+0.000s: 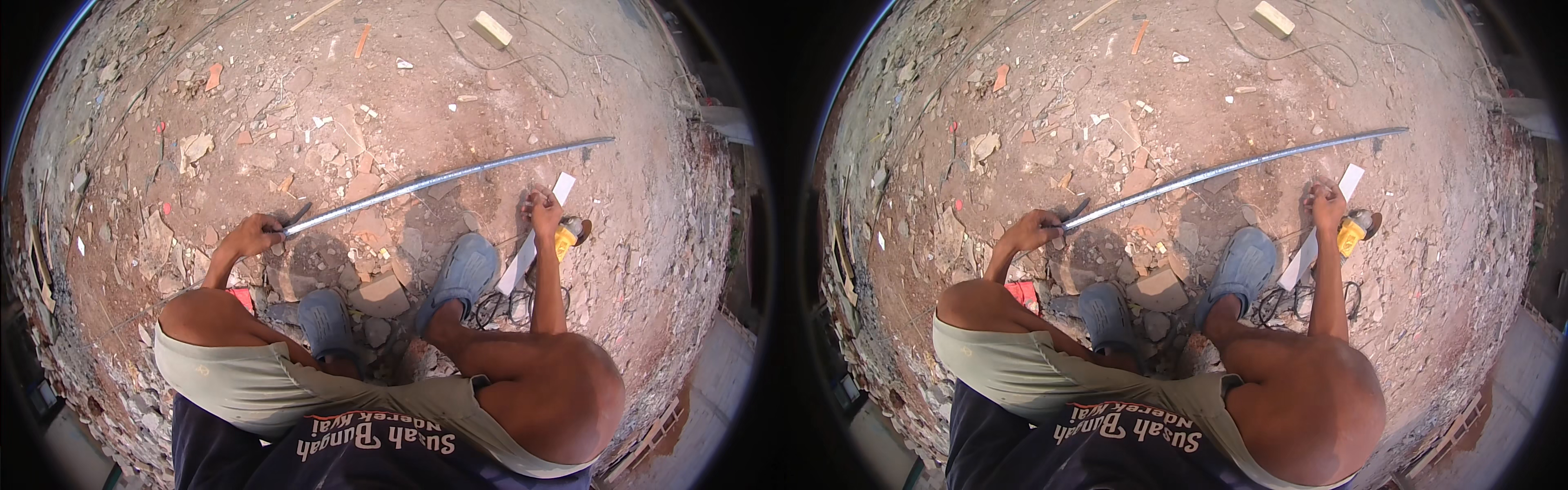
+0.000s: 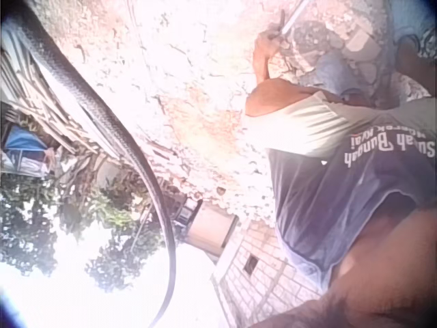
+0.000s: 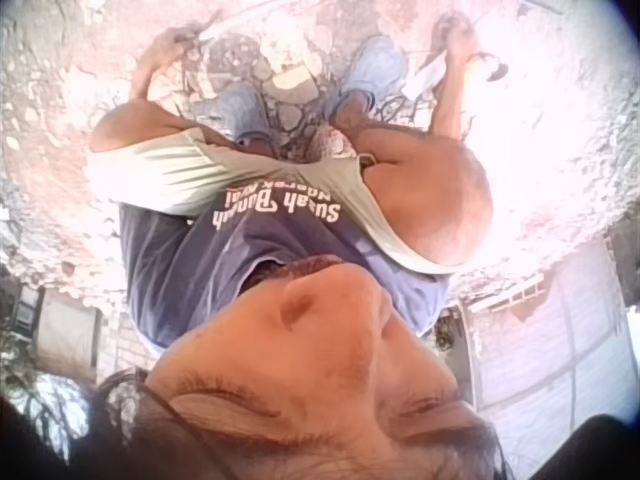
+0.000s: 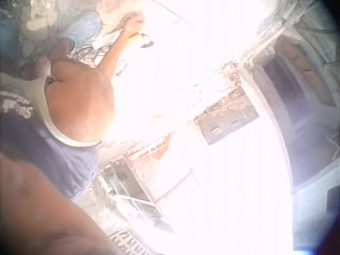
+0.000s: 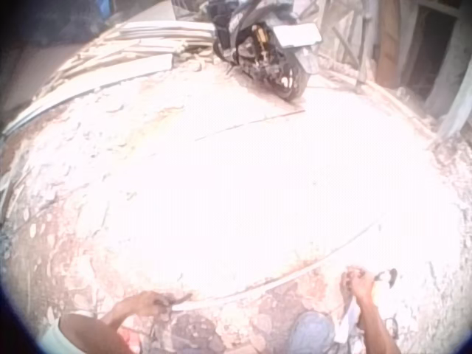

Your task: The person measures a long metal rod with a tape measure and marks it with a pencil while sitting on the ground. They then use an angle grinder to cut the rod at the marked point. Finally, the person carries the cut rod into a room and places it on a wooden structure.

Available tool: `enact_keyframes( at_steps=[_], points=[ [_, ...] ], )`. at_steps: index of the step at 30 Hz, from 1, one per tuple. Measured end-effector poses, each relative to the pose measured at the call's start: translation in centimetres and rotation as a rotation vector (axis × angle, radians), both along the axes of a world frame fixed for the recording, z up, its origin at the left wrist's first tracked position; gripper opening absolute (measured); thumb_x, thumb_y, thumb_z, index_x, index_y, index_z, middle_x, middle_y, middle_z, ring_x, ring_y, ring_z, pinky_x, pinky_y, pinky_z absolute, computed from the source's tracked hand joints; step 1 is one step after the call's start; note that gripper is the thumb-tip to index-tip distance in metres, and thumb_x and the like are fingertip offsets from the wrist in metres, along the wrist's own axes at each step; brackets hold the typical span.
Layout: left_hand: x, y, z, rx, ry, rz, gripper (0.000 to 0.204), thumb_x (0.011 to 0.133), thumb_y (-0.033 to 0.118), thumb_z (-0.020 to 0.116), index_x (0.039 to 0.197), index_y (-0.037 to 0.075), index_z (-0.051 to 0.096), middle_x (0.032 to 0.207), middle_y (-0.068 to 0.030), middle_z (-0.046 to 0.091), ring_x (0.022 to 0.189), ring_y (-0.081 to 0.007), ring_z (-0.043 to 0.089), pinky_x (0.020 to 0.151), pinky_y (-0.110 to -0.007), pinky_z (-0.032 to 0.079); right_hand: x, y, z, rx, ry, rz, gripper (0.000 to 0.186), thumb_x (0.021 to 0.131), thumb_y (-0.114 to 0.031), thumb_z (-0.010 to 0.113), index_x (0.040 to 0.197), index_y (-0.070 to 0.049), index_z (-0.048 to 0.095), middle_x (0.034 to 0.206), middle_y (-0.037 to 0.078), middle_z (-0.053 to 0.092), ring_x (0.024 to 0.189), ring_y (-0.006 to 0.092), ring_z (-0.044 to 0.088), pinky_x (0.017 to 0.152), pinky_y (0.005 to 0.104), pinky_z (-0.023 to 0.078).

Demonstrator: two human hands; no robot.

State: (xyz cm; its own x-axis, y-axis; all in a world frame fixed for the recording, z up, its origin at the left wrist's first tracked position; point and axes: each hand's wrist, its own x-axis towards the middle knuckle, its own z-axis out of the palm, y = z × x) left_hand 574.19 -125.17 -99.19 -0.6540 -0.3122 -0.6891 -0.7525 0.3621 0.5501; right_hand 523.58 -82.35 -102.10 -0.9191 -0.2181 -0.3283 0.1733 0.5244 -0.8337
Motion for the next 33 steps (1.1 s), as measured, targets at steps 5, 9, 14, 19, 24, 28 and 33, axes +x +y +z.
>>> enact_keyframes(
  at_steps=[5,9,14,19,24,28,33],
  points=[
    [-0.1,-0.3,-0.5,0.065,-0.009,0.03,0.023,0.087,0.024,0.074,0.099,0.004,0.077,0.08,-0.0066,0.07,0.076,-0.0172,0.063,0.071,-0.035,0.049,-0.4,2.1,-1.0,0.317,0.371,0.159,0.029,0.093,-0.018,0.072,0.118,-0.003,0.072,0.079,0.01,0.07,0.068,0.0191,0.068,0.063,0.0347,0.054],
    [0.6,-0.5,-0.5,0.1,-0.022,0.063,0.022,0.088,0.023,0.074,0.1,0.004,0.077,0.078,-0.0039,0.068,0.073,-0.0146,0.061,0.068,-0.033,0.048,1.0,3.4,-1.5,0.416,0.432,0.17,0.029,0.09,-0.021,0.075,0.114,-0.006,0.074,0.076,0.012,0.069,0.071,0.0219,0.067,0.071,0.0367,0.053],
    [0.0,-0.5,-0.6,0.063,-0.014,0.027,0.027,0.086,0.028,0.074,0.101,0.006,0.078,0.081,-0.0087,0.071,0.077,-0.0193,0.064,0.072,-0.036,0.05,1.4,5.6,-2.0,0.444,0.391,0.145,0.031,0.09,-0.022,0.074,0.116,-0.007,0.074,0.077,0.011,0.069,0.07,0.0214,0.065,0.069,0.0362,0.053],
    [-0.7,-0.1,-0.2,0.023,-0.002,-0.003,0.03,0.085,0.031,0.074,0.101,0.006,0.078,0.082,-0.0105,0.072,0.079,-0.0222,0.066,0.074,-0.037,0.051,3.1,4.1,-0.5,0.418,0.434,0.241,0.035,0.091,-0.023,0.073,0.123,-0.009,0.071,0.075,0.011,0.067,0.067,0.0211,0.063,0.066,0.0372,0.051],
    [-0.2,-0.2,0.1,0.045,-0.014,0.019,0.03,0.085,0.031,0.074,0.101,0.005,0.077,0.083,-0.0112,0.072,0.079,-0.0225,0.066,0.075,-0.037,0.051,6.8,-2.8,4.4,0.429,0.377,0.463,0.044,0.093,-0.026,0.069,0.135,-0.013,0.064,0.075,0.016,0.066,0.069,0.0304,0.066,0.069,0.0434,0.052],
    [0.0,-0.4,-0.2,0.036,-0.012,0.008,0.03,0.085,0.03,0.075,0.102,0.005,0.077,0.084,-0.0113,0.072,0.081,-0.0226,0.067,0.076,-0.037,0.051,8.6,-6.1,5.7,0.444,0.432,0.603,0.052,0.094,-0.027,0.065,0.144,-0.015,0.057,0.078,0.02,0.068,0.077,0.0406,0.069,0.073,0.0497,0.053],
    [0.4,-0.5,-1.0,0.056,-0.013,0.026,0.029,0.085,0.028,0.075,0.102,0.005,0.077,0.087,-0.0113,0.073,0.083,-0.0221,0.067,0.077,-0.037,0.052,8.6,-8.3,6.1,0.5,0.392,0.689,0.058,0.091,-0.023,0.063,0.148,-0.02,0.053,0.085,0.024,0.071,0.084,0.0451,0.07,0.078,0.055,0.054]
  ],
)
